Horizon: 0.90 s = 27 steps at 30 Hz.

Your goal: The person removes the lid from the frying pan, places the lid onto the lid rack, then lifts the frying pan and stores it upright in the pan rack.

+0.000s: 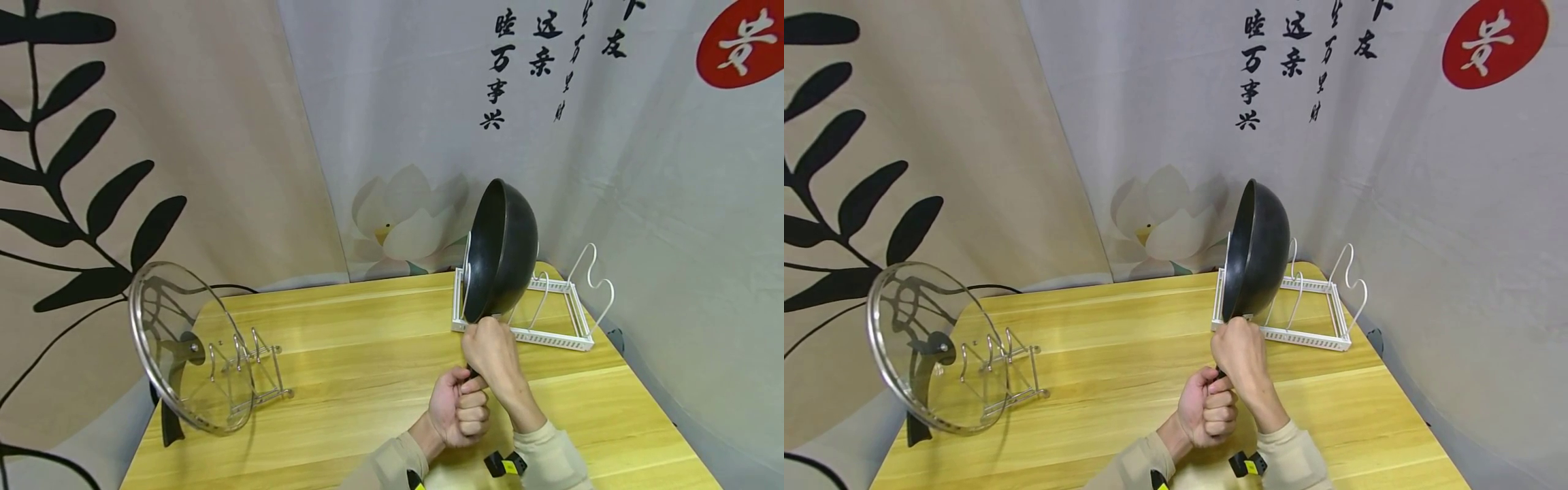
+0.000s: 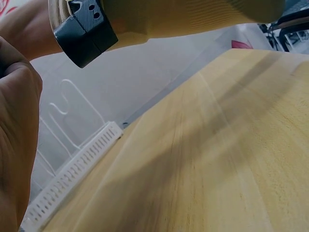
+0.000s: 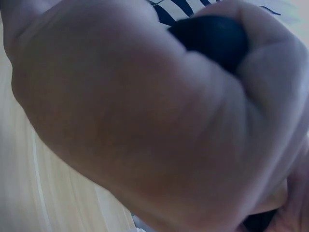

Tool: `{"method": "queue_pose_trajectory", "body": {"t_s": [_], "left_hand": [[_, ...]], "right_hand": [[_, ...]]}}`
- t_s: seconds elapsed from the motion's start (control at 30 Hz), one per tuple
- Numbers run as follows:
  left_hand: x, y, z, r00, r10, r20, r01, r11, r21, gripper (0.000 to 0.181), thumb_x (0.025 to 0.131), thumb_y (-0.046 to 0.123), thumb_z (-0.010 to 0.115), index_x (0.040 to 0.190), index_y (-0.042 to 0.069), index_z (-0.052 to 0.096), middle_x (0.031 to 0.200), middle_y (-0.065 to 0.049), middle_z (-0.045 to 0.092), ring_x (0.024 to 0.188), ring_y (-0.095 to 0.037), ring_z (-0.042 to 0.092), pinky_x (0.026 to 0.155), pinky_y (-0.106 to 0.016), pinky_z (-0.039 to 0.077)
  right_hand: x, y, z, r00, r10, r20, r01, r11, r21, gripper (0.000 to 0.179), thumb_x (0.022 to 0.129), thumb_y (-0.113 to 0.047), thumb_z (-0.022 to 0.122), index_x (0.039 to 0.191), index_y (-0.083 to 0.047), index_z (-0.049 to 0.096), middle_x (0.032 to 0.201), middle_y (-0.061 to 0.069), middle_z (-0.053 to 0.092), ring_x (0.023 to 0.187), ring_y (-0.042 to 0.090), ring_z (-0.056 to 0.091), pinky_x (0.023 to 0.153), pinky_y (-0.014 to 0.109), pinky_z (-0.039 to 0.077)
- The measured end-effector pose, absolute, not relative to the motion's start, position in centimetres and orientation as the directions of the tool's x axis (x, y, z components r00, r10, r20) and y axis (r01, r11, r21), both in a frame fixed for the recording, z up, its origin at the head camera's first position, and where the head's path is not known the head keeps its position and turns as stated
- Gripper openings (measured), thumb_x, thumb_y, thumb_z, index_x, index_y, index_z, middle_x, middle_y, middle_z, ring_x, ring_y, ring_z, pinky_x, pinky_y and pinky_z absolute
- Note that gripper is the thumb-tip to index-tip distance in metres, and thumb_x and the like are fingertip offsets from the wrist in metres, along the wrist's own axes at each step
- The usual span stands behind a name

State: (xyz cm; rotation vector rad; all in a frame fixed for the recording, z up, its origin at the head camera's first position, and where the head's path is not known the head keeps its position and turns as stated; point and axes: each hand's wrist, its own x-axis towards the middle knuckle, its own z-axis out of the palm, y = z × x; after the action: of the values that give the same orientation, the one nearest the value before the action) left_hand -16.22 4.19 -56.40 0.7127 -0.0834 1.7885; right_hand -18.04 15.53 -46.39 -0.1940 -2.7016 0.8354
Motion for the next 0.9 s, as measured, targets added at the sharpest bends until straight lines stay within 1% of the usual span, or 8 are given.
{"method": "queue_pose_trajectory", "body": {"t_s": [0.2,0.5,0.9], "left_hand": [[-16.08,4.21,-56.52,-0.175,0.852,0.494,-0.893,-0.349,0.284,0.036,0.111,0.038,0.046,0.079,0.024,0.038,0.059,0.011,0.018,0.047,-0.006,0.007,0.043,-0.022,0.006],[-16.14,4.13,-56.90,-0.178,0.854,0.489,-0.895,-0.347,0.281,0.036,0.110,0.039,0.048,0.078,0.024,0.038,0.058,0.011,0.017,0.046,-0.005,0.008,0.043,-0.022,0.006],[-15.90,4.09,-57.04,-0.194,0.855,0.481,-0.899,-0.351,0.262,0.036,0.110,0.039,0.047,0.078,0.024,0.039,0.058,0.012,0.018,0.047,-0.005,0.008,0.043,-0.021,0.006]], "right_hand": [[-18.06,15.55,-46.65,-0.943,0.211,0.256,0.032,0.827,-0.562,0.039,0.096,-0.008,0.054,0.058,-0.012,0.055,0.065,0.019,0.066,0.061,0.041,0.068,0.056,0.057,0.053],[-18.25,15.54,-47.13,-0.947,0.201,0.251,0.030,0.833,-0.553,0.039,0.096,-0.007,0.054,0.058,-0.013,0.053,0.062,0.015,0.063,0.058,0.037,0.064,0.054,0.053,0.051],[-18.28,15.55,-47.40,-0.950,0.193,0.247,0.025,0.833,-0.553,0.037,0.095,-0.006,0.054,0.058,-0.012,0.054,0.064,0.017,0.065,0.059,0.039,0.066,0.055,0.055,0.051]]}}
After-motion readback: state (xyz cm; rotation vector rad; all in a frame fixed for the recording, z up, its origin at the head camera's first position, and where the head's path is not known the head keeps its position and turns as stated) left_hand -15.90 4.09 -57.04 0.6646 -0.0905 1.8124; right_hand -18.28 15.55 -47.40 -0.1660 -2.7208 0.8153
